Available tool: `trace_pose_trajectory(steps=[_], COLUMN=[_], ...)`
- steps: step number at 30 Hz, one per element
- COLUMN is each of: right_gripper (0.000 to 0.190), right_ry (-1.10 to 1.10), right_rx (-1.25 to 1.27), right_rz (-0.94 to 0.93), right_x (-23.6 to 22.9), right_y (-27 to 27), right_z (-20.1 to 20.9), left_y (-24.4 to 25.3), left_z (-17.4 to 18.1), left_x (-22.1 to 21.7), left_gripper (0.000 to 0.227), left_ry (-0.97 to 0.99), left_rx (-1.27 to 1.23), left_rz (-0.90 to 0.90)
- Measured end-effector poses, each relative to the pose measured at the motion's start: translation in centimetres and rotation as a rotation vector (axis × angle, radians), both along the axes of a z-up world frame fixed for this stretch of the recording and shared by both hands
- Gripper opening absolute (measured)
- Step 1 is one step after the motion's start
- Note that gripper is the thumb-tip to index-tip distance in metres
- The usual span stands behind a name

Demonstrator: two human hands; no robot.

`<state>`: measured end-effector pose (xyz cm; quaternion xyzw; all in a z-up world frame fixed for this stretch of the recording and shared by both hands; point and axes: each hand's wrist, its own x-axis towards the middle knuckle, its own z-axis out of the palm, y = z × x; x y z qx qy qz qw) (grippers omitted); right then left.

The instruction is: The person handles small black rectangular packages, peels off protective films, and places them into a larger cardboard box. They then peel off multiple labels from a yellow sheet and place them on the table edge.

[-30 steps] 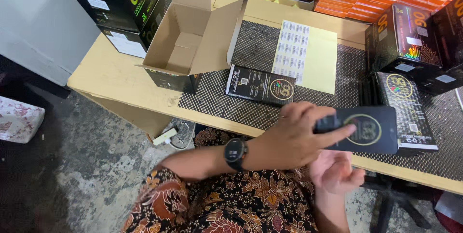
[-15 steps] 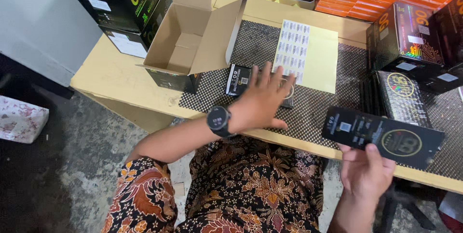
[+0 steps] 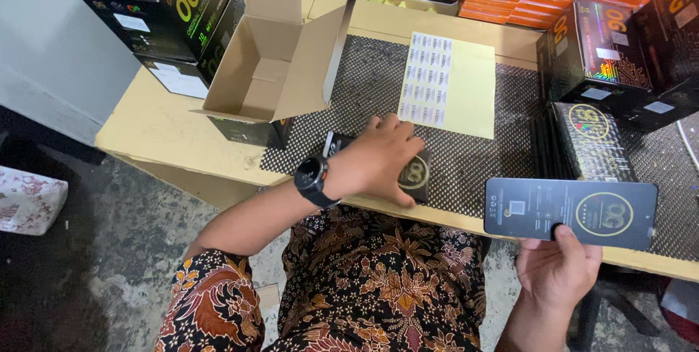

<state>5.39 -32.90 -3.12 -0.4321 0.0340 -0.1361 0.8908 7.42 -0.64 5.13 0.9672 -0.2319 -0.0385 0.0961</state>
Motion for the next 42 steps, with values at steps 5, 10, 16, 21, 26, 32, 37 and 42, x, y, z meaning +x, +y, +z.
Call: trace_pose_trajectory(steps=[5, 10, 16, 21, 26, 32, 37, 42], right_gripper=[0.063, 0.072, 0.043, 0.084, 0.099, 0.046, 0.058, 0.058], right_ry=[-0.072, -0.095, 0.032, -0.261, -0.132, -0.111, -0.098, -0.017], right_rx=[-0.061, -0.182, -0.494, -0.350, -0.690, -1.100, -1.225, -1.677], right_rz=[-0.010, 0.034, -0.181, 0.357, 0.276, 0.062, 0.169, 0.183], right_x=[0.0, -0.7, -1.2, -1.8, -2.4, 1.6, 7.3, 12.0], right_y=[-1.5, 0.4, -0.2, -1.8, -2.2, -5.9, -8.4, -11.0], right_z=[-1.5, 1.2, 2.1, 4.4, 5.9, 11.8, 15.7, 12.7], left_y=[-1.9, -5.5, -10.1, -13.2, -16.0, -18.8, -21.6, -22.4], left_z=[4.1, 3.3, 2.6, 2.8, 3.8, 3.4, 2.8, -0.4], left_x=[-3.3, -4.1, -3.7, -2.5, -0.6, 3.0, 6.8, 9.2], left_gripper=[0.081, 0.102, 0.130, 0.100, 0.110, 0.098, 0.092, 0.087], left_ry=[0.015, -0.356, -0.439, -0.268, -0.182, -0.138, 0.008, -0.201], left_rx=[-0.255, -0.202, -0.246, -0.853, -0.994, -1.139, -0.768, -0.602], left_rz=[-0.089, -0.174, -0.177, -0.275, -0.201, -0.189, -0.007, 0.133])
